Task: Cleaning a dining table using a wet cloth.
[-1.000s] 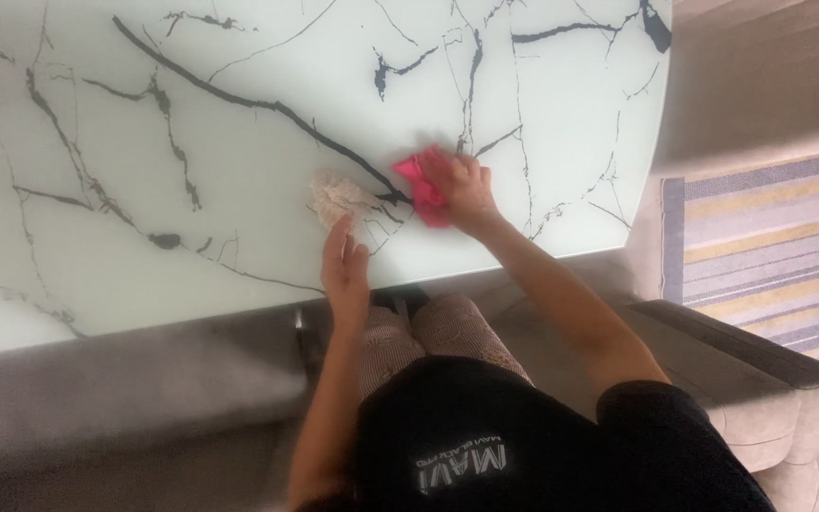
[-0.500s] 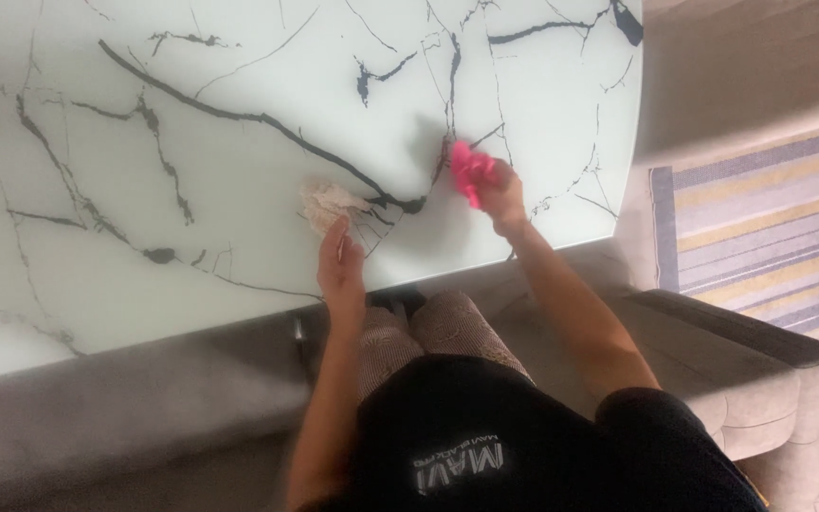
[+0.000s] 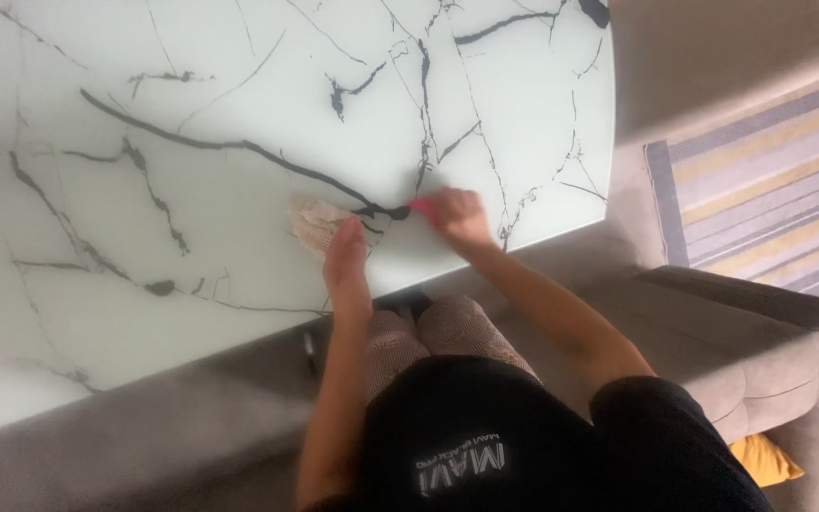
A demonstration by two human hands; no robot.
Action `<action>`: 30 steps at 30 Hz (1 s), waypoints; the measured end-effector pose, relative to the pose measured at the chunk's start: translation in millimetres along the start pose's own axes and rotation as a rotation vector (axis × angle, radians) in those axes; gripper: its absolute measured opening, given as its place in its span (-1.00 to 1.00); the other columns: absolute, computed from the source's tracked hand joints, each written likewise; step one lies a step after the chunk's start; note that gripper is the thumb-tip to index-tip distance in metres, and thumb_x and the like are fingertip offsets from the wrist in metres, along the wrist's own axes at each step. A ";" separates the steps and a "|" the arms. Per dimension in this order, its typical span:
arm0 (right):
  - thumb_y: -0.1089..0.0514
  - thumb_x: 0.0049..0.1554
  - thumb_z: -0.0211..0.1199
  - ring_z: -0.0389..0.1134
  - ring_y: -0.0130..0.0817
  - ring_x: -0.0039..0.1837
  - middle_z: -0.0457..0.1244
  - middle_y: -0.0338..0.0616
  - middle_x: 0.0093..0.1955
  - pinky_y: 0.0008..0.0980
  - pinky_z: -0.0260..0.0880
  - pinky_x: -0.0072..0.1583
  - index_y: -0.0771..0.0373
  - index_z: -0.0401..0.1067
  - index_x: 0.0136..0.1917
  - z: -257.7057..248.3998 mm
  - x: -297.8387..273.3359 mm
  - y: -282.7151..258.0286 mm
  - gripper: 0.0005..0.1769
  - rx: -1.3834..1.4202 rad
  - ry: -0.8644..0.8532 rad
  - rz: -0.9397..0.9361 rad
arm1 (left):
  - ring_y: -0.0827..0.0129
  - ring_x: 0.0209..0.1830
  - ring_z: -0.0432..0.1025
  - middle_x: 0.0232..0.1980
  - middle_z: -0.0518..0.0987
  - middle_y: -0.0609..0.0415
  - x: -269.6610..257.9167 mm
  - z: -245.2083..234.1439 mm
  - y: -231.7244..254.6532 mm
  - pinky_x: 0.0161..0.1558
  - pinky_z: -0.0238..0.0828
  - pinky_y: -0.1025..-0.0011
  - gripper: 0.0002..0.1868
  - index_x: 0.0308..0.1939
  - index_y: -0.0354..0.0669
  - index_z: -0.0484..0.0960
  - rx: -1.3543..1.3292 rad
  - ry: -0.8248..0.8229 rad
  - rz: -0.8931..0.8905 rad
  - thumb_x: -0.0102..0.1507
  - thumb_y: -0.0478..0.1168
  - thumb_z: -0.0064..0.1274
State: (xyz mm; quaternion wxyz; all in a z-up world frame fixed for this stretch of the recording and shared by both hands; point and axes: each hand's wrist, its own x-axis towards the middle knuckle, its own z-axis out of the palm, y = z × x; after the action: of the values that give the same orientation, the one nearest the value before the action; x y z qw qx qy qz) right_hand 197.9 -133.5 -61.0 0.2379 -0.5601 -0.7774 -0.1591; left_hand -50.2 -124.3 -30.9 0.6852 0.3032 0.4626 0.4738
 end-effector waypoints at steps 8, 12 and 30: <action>-0.03 0.38 -0.04 0.47 -0.64 0.17 0.42 -0.41 0.04 -0.70 0.58 0.10 0.20 0.48 0.09 -73.7 -44.9 73.8 -0.65 1.358 0.251 1.491 | 0.13 0.49 0.27 0.45 0.42 -0.23 -4.7 51.5 30.6 0.48 0.16 0.30 -0.52 0.37 -0.43 0.41 0.646 -0.287 0.068 0.45 -0.17 -0.14; 0.29 0.15 0.09 0.39 -0.63 -0.11 0.32 -0.41 -0.07 -0.57 0.43 -0.24 0.09 0.44 0.06 -99.2 -93.3 80.9 -0.76 0.737 -0.224 1.163 | 0.22 0.44 0.35 0.36 0.49 -0.15 -13.7 106.9 -4.0 0.42 0.26 0.37 -0.53 0.33 -0.41 0.38 -0.415 -0.126 -0.453 0.37 -0.26 -0.04; 0.07 0.38 0.12 0.38 -0.34 0.11 0.35 -0.13 0.13 -0.30 0.42 0.22 0.26 0.41 0.18 -350.9 -334.4 246.8 -0.77 1.722 1.317 1.529 | 0.10 0.30 0.38 0.29 0.51 -0.17 -145.7 558.6 -220.7 0.37 0.31 0.20 -0.49 0.31 -0.38 0.44 -0.333 -0.697 -0.960 0.42 -0.08 -0.26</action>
State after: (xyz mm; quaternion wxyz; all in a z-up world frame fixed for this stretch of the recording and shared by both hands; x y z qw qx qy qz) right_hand 585.5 -500.3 44.4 0.8738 -0.3436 0.1397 0.3145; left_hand 527.8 -328.1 48.0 0.9711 0.0872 0.2161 0.0515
